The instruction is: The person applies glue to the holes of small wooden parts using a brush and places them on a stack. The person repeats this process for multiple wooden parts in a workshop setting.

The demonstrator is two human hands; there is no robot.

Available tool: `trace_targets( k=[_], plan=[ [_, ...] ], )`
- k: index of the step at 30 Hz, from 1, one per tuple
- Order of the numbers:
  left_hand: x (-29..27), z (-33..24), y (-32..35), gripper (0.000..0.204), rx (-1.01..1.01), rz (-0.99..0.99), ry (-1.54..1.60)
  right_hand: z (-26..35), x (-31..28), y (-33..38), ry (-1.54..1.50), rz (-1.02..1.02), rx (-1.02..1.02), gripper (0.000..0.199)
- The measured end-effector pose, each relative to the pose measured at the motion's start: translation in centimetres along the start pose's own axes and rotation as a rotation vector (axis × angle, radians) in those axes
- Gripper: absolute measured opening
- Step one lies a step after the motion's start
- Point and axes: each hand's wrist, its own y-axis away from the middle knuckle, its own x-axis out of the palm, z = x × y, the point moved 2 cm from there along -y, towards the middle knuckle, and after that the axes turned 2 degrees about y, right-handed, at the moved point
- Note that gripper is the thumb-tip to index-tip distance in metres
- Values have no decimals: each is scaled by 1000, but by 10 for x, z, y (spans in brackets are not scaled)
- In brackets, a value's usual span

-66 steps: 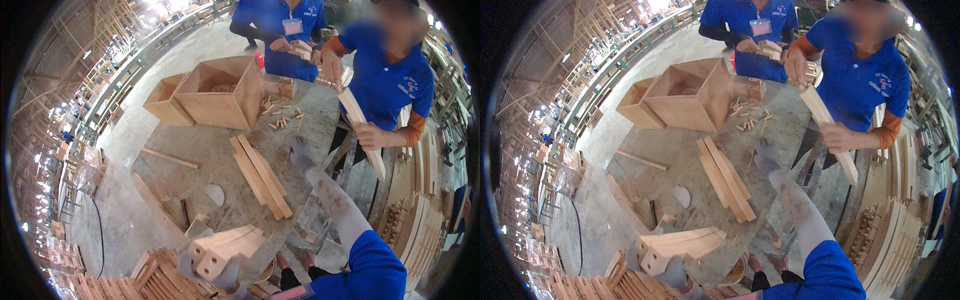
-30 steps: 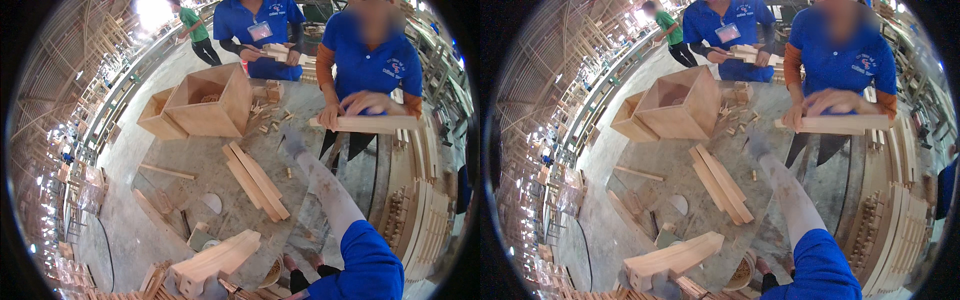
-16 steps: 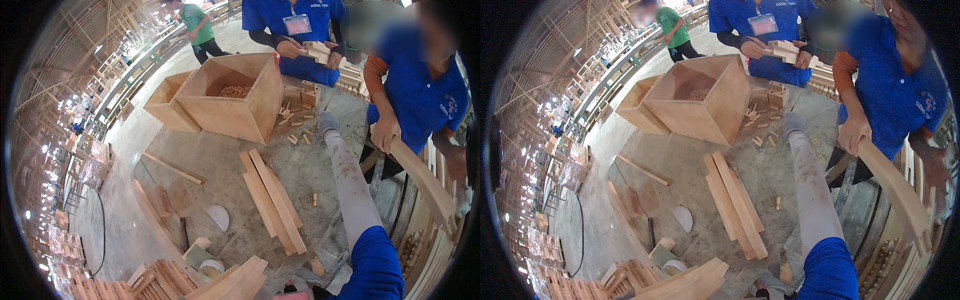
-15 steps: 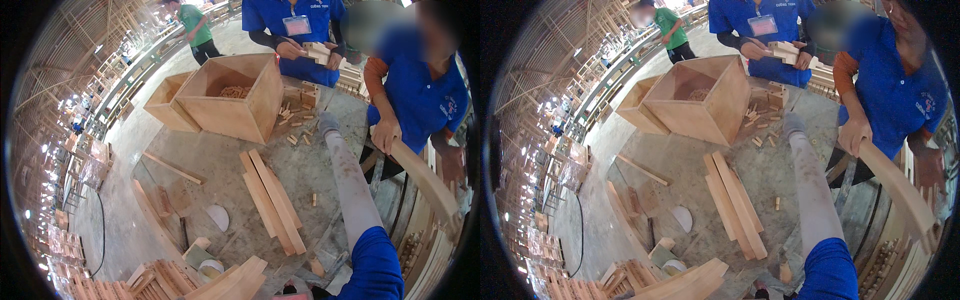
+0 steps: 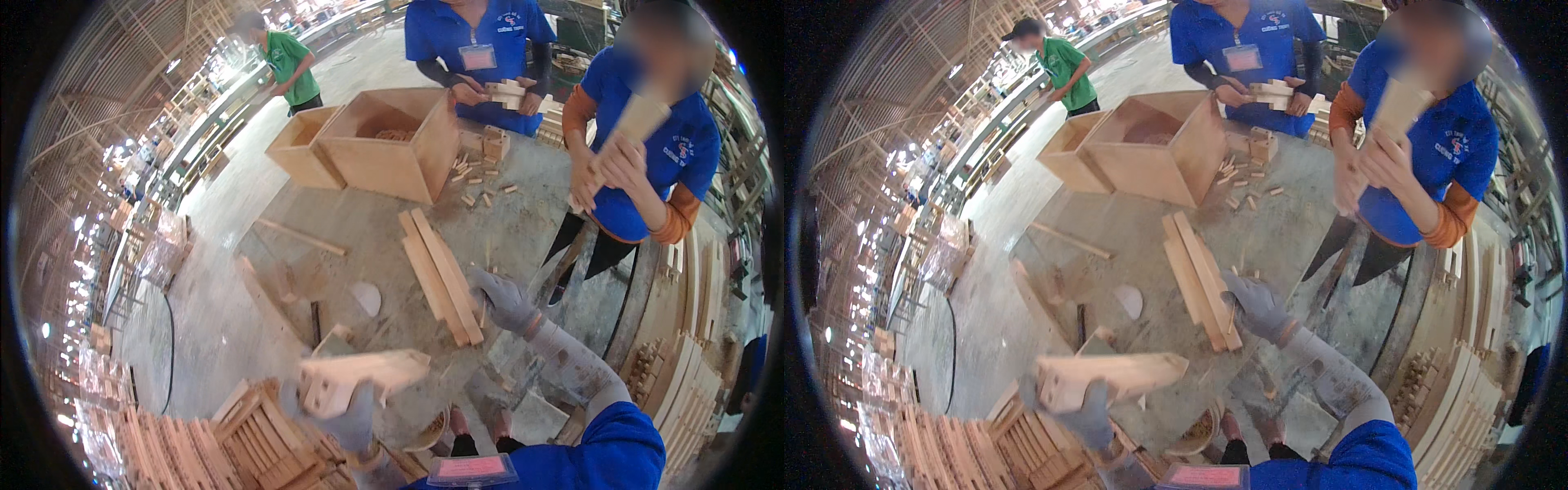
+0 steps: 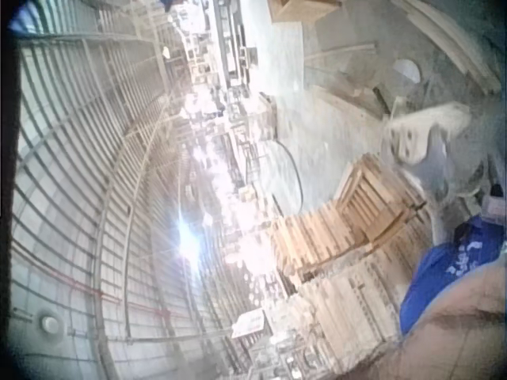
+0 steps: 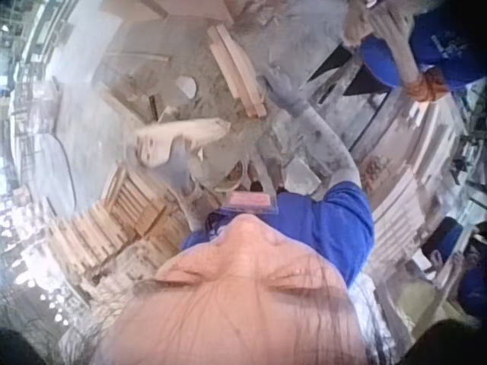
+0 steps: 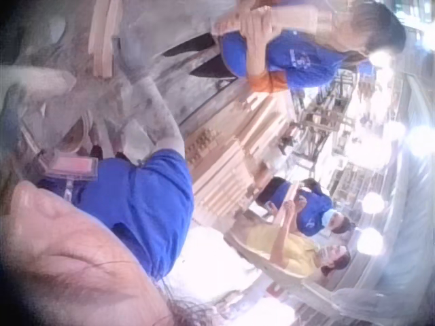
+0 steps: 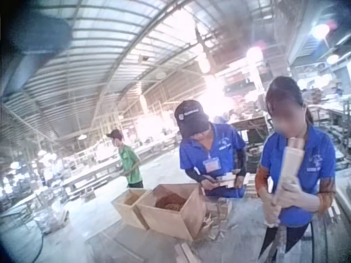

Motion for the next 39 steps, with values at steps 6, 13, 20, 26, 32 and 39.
trace_targets(
  k=[6,13,20,26,32,39],
  plan=[
    [-61,-38,4,103,73,-200,277,125,-64,26,-348,-44,67,16],
    [-131,-44,41,98,71,-187,278,174,-36,20,-549,64,37,9],
    [-158,-37,89,102,6,-122,212,215,57,8,-606,306,11,12],
    [-161,-42,78,118,117,-12,50,214,141,16,-344,362,-95,21],
    [-171,-40,79,103,-84,62,62,209,184,26,-217,377,-71,26],
    [-210,-25,85,89,-301,-297,139,206,180,37,-411,325,13,21]
  ],
)
